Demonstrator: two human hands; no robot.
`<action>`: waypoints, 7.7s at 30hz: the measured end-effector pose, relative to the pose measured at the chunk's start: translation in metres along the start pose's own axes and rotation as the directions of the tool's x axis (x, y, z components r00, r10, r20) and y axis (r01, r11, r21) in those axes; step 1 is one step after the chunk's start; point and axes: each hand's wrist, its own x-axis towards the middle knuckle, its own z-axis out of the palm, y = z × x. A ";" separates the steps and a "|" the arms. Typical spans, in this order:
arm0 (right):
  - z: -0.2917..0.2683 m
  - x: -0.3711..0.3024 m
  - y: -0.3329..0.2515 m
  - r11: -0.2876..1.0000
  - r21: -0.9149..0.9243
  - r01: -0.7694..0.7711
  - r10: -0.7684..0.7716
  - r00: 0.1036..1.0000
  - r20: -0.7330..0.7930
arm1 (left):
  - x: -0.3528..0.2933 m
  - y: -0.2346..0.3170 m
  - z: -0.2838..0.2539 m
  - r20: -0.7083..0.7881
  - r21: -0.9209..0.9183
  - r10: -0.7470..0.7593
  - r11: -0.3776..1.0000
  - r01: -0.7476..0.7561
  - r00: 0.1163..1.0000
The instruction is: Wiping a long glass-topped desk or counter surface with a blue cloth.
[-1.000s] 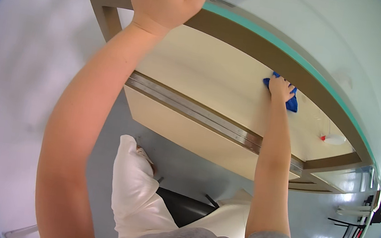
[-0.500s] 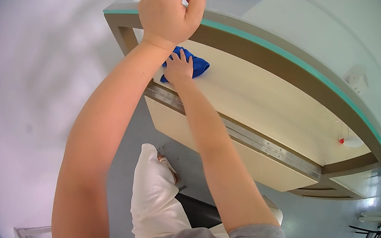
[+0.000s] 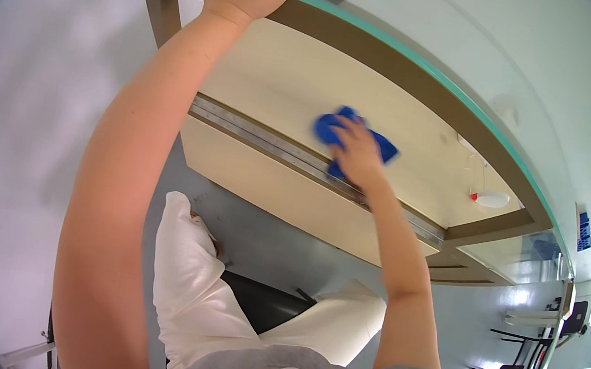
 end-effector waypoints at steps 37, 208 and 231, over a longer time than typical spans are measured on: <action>-0.056 -0.113 0.103 0.390 -0.237 -0.890 0.880 0.436 -0.189 | -0.004 0.001 0.008 -0.119 -0.048 -0.029 0.999 0.024 0.992; -0.077 -0.125 0.148 0.002 -0.173 -0.985 0.977 0.038 -0.208 | -0.017 -0.021 0.005 0.092 0.044 -0.257 0.966 0.254 0.962; -0.067 -0.111 0.128 0.080 -0.106 -0.991 0.970 0.102 -0.222 | -0.015 -0.014 0.006 0.099 -0.009 -0.256 0.966 0.258 0.962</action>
